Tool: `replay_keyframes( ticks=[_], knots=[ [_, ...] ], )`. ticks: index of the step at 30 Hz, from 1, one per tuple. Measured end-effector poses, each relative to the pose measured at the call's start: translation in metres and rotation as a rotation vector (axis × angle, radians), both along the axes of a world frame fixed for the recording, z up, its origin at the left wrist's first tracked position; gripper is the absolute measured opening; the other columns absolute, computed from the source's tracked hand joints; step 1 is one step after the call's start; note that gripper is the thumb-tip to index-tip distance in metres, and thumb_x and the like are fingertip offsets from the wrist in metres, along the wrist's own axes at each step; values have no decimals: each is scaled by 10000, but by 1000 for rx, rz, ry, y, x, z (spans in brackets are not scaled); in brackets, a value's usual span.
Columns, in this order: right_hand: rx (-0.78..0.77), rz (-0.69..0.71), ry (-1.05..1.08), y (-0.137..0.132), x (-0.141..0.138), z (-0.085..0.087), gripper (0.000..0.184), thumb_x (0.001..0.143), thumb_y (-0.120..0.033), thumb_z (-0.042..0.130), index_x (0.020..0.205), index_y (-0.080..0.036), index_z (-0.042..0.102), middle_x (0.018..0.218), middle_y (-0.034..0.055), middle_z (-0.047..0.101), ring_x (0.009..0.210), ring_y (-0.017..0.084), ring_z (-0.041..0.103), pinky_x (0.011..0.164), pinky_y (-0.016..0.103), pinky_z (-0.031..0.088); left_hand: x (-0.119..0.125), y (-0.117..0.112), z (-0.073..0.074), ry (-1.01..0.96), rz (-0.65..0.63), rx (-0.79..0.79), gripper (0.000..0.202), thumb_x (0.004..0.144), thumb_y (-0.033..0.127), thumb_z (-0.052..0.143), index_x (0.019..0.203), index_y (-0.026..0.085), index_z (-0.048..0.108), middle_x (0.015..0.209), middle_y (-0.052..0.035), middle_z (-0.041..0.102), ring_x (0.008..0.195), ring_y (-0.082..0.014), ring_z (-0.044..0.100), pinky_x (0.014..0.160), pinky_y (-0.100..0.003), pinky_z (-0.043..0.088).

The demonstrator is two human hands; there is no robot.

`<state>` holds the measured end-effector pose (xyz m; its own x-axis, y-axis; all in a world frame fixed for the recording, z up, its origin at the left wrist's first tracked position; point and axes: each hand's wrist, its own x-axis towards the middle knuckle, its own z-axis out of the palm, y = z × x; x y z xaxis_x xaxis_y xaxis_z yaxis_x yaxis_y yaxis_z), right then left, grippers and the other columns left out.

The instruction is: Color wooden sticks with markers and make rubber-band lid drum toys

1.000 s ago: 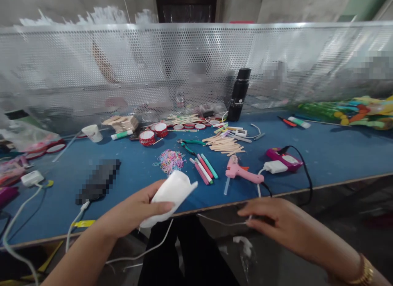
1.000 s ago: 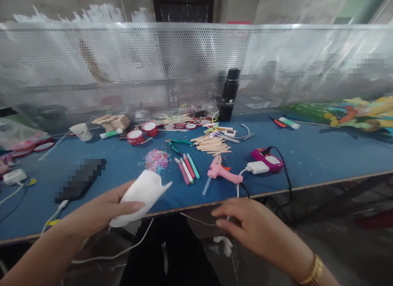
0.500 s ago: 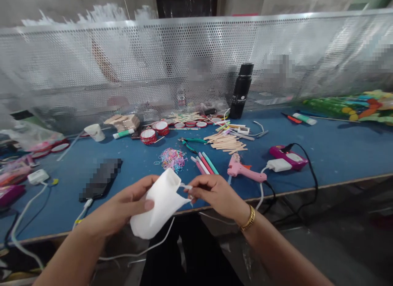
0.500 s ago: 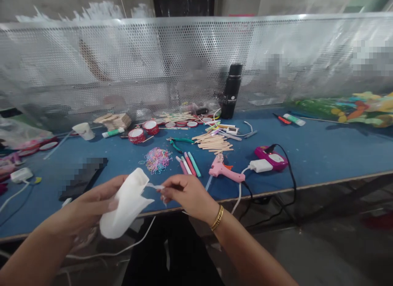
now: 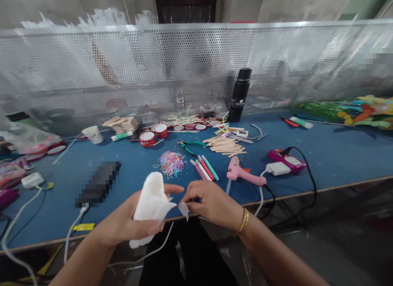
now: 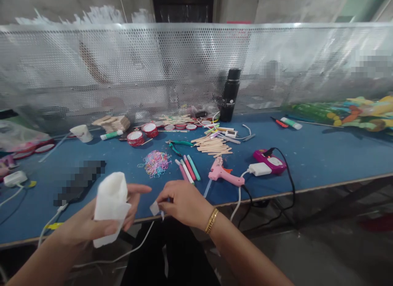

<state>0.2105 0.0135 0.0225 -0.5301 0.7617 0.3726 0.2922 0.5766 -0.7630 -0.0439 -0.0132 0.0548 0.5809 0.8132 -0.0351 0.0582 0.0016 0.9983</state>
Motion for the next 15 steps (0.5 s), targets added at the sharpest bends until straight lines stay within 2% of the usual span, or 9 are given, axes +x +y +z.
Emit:
replay_keyframes(
  ticks=[3, 5, 6, 7, 9, 10, 12, 14, 15],
  knots=[
    [-49, 172, -123, -17, 33, -2, 229, 832, -84, 664, 847, -229, 840, 782, -7, 752, 734, 132, 690, 707, 229, 504, -13, -2, 2, -33, 73, 28, 628, 817, 507, 796, 1367, 262, 616, 869, -34, 613, 662, -164, 564, 634, -304, 516],
    [-144, 276, -351, -35, 64, -6, 312, 789, -51, 640, 941, -218, 856, 823, 19, 796, 794, 152, 738, 758, 227, 532, -18, -2, 6, 168, 132, 106, 521, 891, 522, 709, 1335, 271, 606, 926, -40, 655, 728, -187, 614, 665, -308, 537],
    [-162, 222, -482, -45, 79, -8, 438, 769, -35, 629, 1104, -227, 835, 931, 37, 823, 882, 182, 761, 820, 253, 553, -18, -2, 9, 333, 162, 172, 470, 930, 507, 661, 1329, 263, 614, 964, -49, 682, 797, -213, 649, 714, -324, 555],
    [-143, 99, -565, -55, 92, -10, 571, 749, -29, 630, 1260, -239, 776, 1077, 60, 824, 990, 221, 767, 886, 295, 570, -16, -1, 11, 498, 176, 268, 429, 940, 479, 643, 1301, 246, 639, 1028, -63, 709, 891, -245, 676, 788, -347, 568],
    [-116, -8, -620, -70, 111, -9, 709, 760, -49, 660, 1426, -294, 661, 1293, 55, 771, 1160, 261, 738, 990, 355, 577, -5, 4, 13, 786, 151, 470, 362, 922, 414, 646, 1234, 236, 688, 1176, -75, 733, 1054, -294, 692, 921, -388, 556],
    [-80, -32, -592, -74, 115, -7, 670, 803, -82, 669, 1426, -330, 655, 1316, 36, 762, 1178, 256, 734, 1004, 361, 581, 2, 8, 14, 890, 147, 559, 352, 907, 364, 639, 1231, 239, 695, 1224, -77, 737, 1087, -304, 700, 945, -402, 553],
    [31, -111, -467, -76, 112, -1, 489, 930, -175, 635, 1379, -364, 678, 1299, 18, 766, 1165, 228, 737, 998, 354, 593, 19, 15, 12, 1059, 117, 692, 505, 895, 252, 597, 1399, 241, 619, 1339, -102, 724, 1173, -322, 703, 985, -430, 543],
    [164, -257, -298, -68, 95, 5, 364, 1011, -272, 591, 1359, -332, 680, 1278, 45, 764, 1115, 211, 744, 978, 355, 606, 33, 22, 8, 1222, 122, 792, 590, 866, 164, 559, 1456, 187, 563, 1258, -150, 761, 1093, -345, 745, 928, -465, 561],
    [224, -313, -221, -61, 83, 7, 385, 1013, -309, 607, 1396, -303, 648, 1301, 70, 748, 1106, 214, 740, 988, 373, 607, 39, 24, 5, 1277, 103, 819, 551, 866, 152, 551, 1415, 164, 583, 1160, -155, 786, 1021, -351, 764, 874, -468, 573]
  ],
)
